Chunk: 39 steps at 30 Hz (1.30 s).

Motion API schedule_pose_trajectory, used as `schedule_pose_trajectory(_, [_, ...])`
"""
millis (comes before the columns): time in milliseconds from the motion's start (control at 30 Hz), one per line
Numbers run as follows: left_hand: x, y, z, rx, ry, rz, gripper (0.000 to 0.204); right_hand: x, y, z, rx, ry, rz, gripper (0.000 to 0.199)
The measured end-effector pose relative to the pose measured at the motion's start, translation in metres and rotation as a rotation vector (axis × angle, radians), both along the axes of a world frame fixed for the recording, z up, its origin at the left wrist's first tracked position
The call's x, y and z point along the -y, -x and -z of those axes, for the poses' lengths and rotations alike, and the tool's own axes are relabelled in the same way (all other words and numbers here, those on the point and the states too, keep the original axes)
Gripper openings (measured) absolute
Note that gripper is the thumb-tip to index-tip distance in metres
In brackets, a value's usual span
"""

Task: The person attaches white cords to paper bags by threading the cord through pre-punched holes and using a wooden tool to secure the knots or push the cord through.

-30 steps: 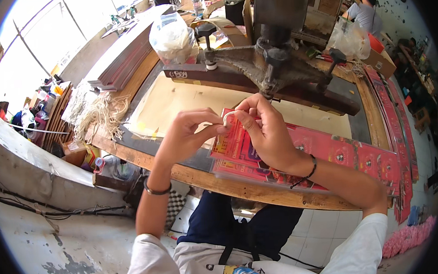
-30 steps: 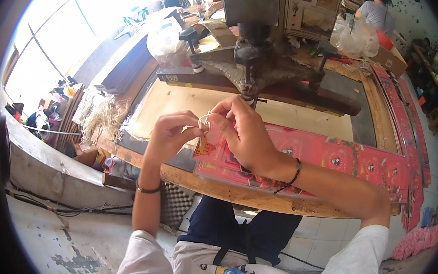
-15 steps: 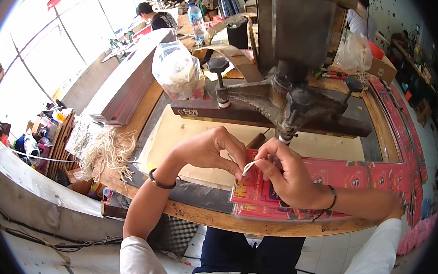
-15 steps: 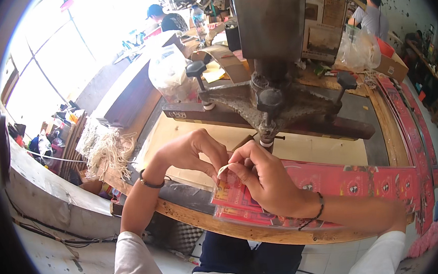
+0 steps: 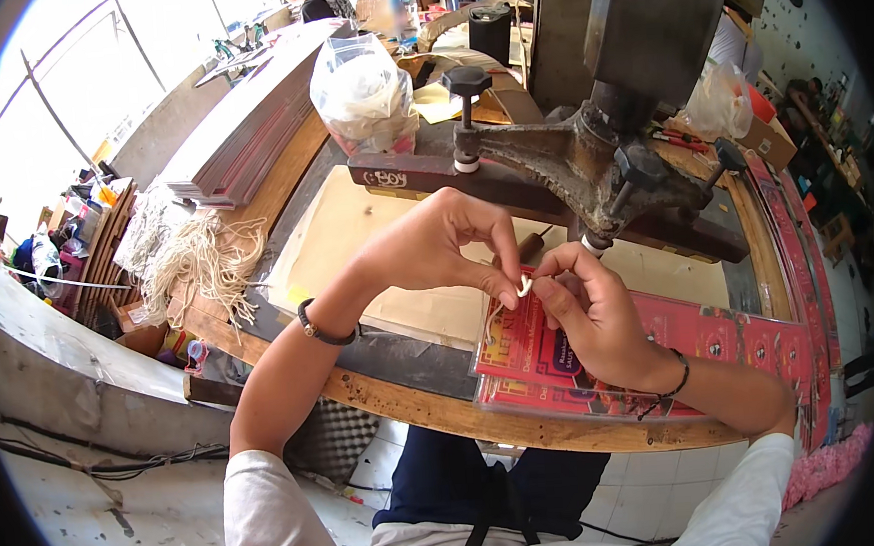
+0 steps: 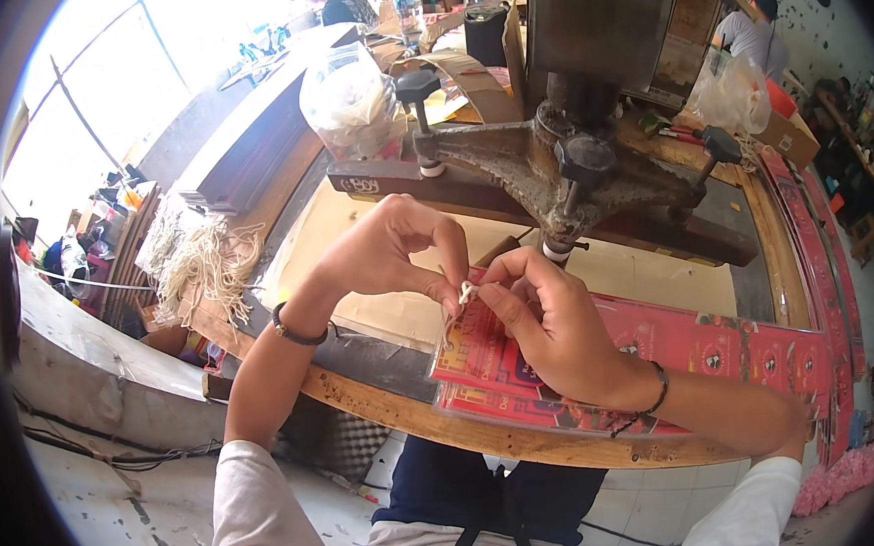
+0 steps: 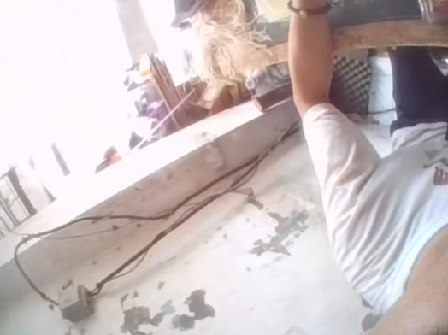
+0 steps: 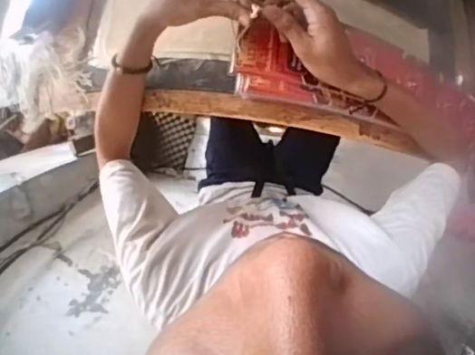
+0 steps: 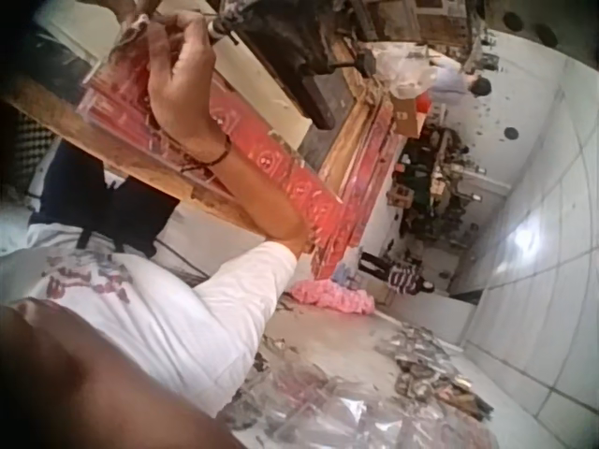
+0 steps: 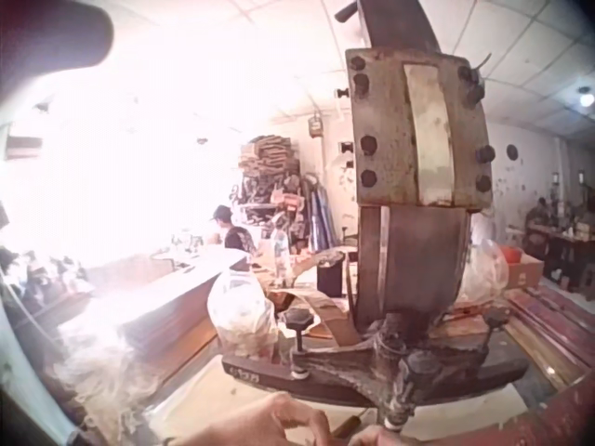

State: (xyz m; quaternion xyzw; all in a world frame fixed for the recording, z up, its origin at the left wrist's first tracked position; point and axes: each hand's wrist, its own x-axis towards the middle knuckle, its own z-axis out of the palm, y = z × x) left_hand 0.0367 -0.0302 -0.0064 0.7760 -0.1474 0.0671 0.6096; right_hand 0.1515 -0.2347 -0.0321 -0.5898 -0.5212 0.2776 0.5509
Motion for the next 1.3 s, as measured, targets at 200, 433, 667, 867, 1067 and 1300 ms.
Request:
schedule_pose_trajectory(200, [0.006, -0.004, -0.001, 0.115, -0.184, -0.060, 0.022, -0.003, 0.001, 0.002, -0.003, -0.021, -0.021, 0.018])
schedule_pose_trajectory(433, [0.010, -0.004, -0.002, -0.015, -0.052, -0.078, 0.019, 0.000, 0.000, -0.003, -0.015, -0.024, -0.004, 0.017])
schedule_pose_trajectory(667, [-0.012, 0.003, -0.010, -0.052, -0.340, -0.042, 0.020, 0.006, 0.001, 0.001, 0.015, -0.100, -0.010, 0.017])
schedule_pose_trajectory(867, [-0.014, 0.005, -0.011, -0.156, -0.353, 0.096, 0.018, 0.007, -0.002, 0.003, -0.023, -0.073, -0.002, 0.017])
schedule_pose_trajectory(1067, [-0.012, 0.003, -0.007, 0.008, -0.200, 0.050, 0.018, 0.002, 0.001, 0.000, -0.021, -0.093, 0.016, 0.016])
schedule_pose_trajectory(1300, [0.016, -0.002, -0.005, 0.023, -0.134, -0.103, 0.018, 0.001, -0.003, -0.001, 0.014, 0.018, -0.030, 0.020])
